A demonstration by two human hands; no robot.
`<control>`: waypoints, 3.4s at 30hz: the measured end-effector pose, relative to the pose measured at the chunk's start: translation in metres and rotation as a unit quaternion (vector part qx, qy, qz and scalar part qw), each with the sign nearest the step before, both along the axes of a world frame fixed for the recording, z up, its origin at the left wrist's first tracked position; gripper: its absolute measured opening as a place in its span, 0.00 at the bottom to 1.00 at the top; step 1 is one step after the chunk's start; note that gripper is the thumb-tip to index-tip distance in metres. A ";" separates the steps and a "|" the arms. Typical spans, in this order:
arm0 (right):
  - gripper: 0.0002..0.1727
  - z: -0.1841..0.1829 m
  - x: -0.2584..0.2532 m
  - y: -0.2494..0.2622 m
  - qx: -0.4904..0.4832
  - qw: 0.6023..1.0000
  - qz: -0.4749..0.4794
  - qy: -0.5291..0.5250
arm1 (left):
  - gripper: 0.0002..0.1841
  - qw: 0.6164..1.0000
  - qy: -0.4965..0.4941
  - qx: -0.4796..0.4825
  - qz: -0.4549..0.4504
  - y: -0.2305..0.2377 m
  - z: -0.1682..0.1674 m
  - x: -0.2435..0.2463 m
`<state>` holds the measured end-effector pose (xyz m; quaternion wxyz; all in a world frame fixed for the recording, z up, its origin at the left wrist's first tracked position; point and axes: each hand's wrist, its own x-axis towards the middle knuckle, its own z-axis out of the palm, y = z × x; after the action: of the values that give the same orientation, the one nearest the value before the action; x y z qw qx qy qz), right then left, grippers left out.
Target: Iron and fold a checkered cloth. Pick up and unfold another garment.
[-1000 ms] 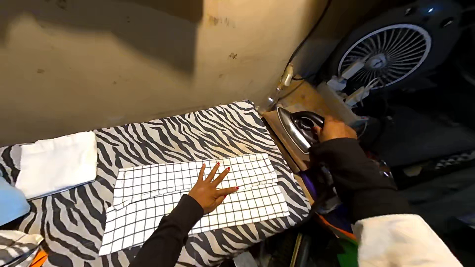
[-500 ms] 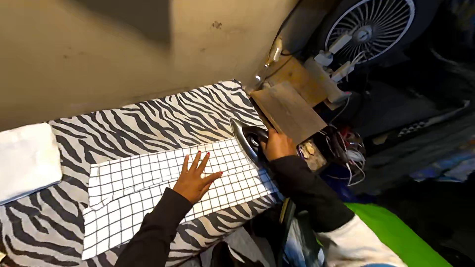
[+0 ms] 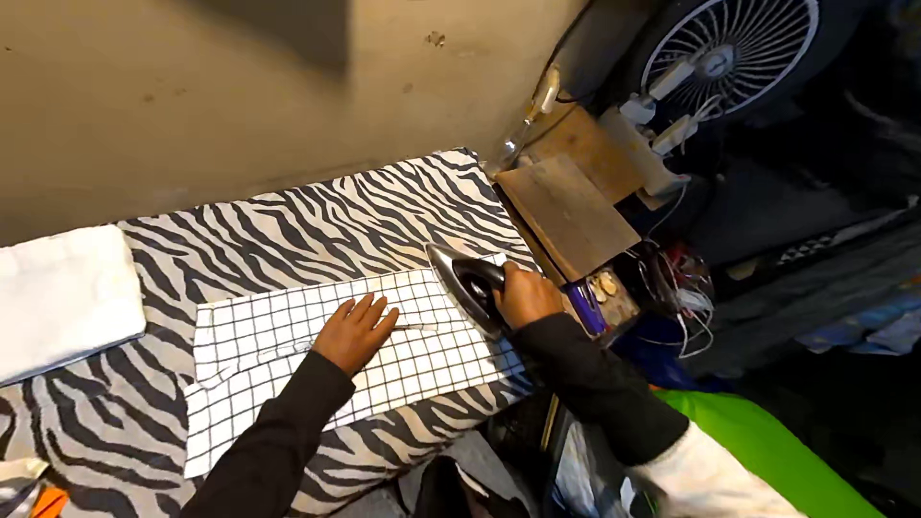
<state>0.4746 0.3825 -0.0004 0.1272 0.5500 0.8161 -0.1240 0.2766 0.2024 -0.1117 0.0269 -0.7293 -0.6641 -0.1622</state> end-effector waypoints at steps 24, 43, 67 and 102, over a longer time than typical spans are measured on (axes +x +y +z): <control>0.12 -0.013 -0.030 0.003 0.014 0.924 0.380 0.037 | 0.24 0.993 0.016 -0.015 0.114 -0.173 -0.002 -0.100; 0.14 -0.008 -0.059 -0.032 0.014 0.939 0.343 0.014 | 0.28 0.982 -0.103 -0.076 0.135 -0.181 0.009 -0.109; 0.14 -0.008 -0.149 -0.107 0.022 0.906 0.423 0.016 | 0.10 0.962 0.050 0.152 0.221 -0.222 -0.026 -0.100; 0.13 -0.026 -0.045 -0.053 0.131 0.858 0.477 0.139 | 0.16 0.966 -0.072 0.047 0.243 -0.218 -0.005 -0.036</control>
<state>0.4297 0.3295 -0.0263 -0.0170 0.0823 0.9964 -0.0150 0.2409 -0.0153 -0.1170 0.0516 -0.5299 -0.8135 -0.2341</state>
